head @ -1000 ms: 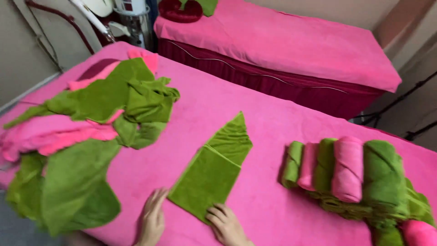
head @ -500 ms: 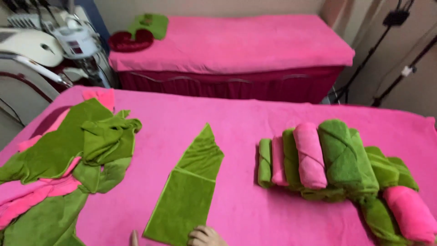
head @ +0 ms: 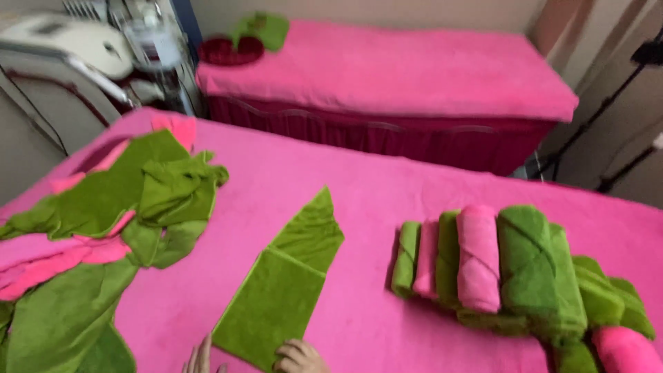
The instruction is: Folding and rolling towels into decorative shapes on a treatment table in a spa setting.
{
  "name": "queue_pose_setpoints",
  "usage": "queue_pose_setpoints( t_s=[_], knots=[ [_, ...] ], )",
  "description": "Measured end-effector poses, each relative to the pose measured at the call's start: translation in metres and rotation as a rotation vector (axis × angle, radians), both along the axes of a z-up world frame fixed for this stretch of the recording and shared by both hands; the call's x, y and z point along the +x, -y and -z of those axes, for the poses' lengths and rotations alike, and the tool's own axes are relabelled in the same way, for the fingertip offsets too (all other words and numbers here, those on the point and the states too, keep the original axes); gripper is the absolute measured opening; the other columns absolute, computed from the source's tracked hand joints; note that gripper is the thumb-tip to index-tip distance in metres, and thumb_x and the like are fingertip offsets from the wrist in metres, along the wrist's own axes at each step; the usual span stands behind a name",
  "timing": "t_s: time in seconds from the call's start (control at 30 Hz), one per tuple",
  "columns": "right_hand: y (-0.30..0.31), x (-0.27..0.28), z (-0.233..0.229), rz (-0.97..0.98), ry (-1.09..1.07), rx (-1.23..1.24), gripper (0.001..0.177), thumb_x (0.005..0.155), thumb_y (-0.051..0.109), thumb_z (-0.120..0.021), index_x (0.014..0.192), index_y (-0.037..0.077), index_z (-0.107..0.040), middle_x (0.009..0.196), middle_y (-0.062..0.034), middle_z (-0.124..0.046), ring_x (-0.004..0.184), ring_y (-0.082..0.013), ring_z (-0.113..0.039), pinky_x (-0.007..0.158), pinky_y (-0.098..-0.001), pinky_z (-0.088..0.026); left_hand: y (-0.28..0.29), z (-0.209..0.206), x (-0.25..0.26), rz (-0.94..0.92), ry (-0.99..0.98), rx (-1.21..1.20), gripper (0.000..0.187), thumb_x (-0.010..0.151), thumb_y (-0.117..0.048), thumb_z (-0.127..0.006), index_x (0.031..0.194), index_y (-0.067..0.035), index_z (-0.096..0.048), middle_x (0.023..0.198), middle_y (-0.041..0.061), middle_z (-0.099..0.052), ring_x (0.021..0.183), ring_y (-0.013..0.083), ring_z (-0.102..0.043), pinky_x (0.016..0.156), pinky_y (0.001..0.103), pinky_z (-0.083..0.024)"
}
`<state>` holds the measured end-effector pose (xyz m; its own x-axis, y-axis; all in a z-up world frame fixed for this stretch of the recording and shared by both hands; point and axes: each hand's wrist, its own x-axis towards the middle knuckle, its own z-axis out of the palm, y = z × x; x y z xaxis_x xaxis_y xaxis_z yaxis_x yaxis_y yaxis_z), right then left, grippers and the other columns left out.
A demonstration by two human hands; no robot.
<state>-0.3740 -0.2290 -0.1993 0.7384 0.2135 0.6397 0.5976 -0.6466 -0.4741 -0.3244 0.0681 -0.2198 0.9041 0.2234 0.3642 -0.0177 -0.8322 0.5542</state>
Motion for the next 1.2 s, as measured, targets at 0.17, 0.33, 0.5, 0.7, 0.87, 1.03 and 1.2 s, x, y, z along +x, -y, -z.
queue_pose_setpoints(
  t_s=[0.17,0.33,0.5,0.7,0.87,1.03,1.2],
  knots=[
    [0.015,0.001,0.002,-0.150,0.001,-0.135,0.029,0.118,0.035,-0.051,0.111,0.018,-0.073,0.132,-0.0011,-0.070,0.128,-0.0291,-0.059,0.105,-0.0414,-0.051,0.002,-0.006,-0.003,0.004,-0.064,-0.432,0.054,0.091,0.000,-0.057,0.143,-0.013,-0.069,0.119,0.008,-0.082,0.109,0.0201,-0.079,0.101,0.032,-0.060],
    [0.018,-0.007,-0.048,-0.282,-0.034,-0.123,0.023,0.114,0.023,-0.053,0.116,0.006,-0.069,0.132,-0.0159,-0.066,0.128,-0.0396,-0.056,0.106,-0.0542,-0.049,0.008,-0.073,0.011,-0.053,-0.433,-0.073,0.039,0.097,-0.052,-0.055,0.123,-0.033,-0.077,0.126,-0.008,-0.079,0.120,0.0227,-0.072,0.104,0.040,-0.055],
    [0.020,-0.014,-0.073,-0.310,-0.205,-0.075,0.026,0.116,0.023,-0.049,0.122,0.006,-0.067,0.138,-0.0170,-0.063,0.135,-0.0396,-0.052,0.111,-0.0559,-0.044,0.031,-0.156,0.019,-0.014,-0.855,-0.045,0.058,0.094,-0.068,-0.052,0.135,-0.027,-0.062,0.117,-0.007,-0.083,0.104,0.0166,-0.081,0.097,0.036,-0.064],
    [0.003,-0.037,-0.077,-0.092,-0.236,-0.051,0.035,0.106,0.008,-0.045,0.137,0.002,-0.060,0.149,-0.0268,-0.052,0.138,-0.0435,-0.052,0.116,-0.0592,-0.040,0.020,-0.095,0.045,0.103,-0.721,0.037,0.049,0.085,-0.069,-0.070,0.099,-0.021,-0.072,0.085,-0.004,-0.081,0.076,0.0163,-0.077,0.069,0.034,-0.060],
    [-0.001,-0.036,-0.073,0.026,-0.384,-0.212,0.058,0.095,0.011,-0.068,0.151,0.004,-0.053,0.161,-0.0188,-0.046,0.151,-0.0402,-0.037,0.122,-0.0543,-0.032,0.020,-0.090,0.056,0.160,-0.876,-0.001,0.049,0.087,-0.060,-0.077,0.113,-0.019,-0.069,0.097,0.001,-0.083,0.088,0.0188,-0.080,0.082,0.036,-0.063],
    [-0.008,-0.035,-0.076,0.091,-0.213,-0.257,0.043,0.095,0.007,-0.070,0.138,0.005,-0.065,0.153,-0.0120,-0.058,0.144,-0.0400,-0.048,0.116,-0.0534,-0.043,0.010,-0.097,0.061,0.233,-0.888,-0.100,0.052,0.087,-0.052,-0.081,0.120,-0.014,-0.070,0.097,0.000,-0.080,0.088,0.0171,-0.078,0.084,0.034,-0.062],
    [0.005,-0.046,-0.099,0.034,-0.244,-0.193,0.036,0.098,0.004,-0.062,0.134,0.005,-0.069,0.145,-0.0114,-0.066,0.138,-0.0414,-0.054,0.112,-0.0523,-0.048,0.003,-0.075,0.051,0.306,-0.847,-0.149,0.045,0.082,-0.050,-0.083,0.113,-0.019,-0.074,0.076,-0.005,-0.073,0.075,0.0138,-0.071,0.072,0.033,-0.055]
  ],
)
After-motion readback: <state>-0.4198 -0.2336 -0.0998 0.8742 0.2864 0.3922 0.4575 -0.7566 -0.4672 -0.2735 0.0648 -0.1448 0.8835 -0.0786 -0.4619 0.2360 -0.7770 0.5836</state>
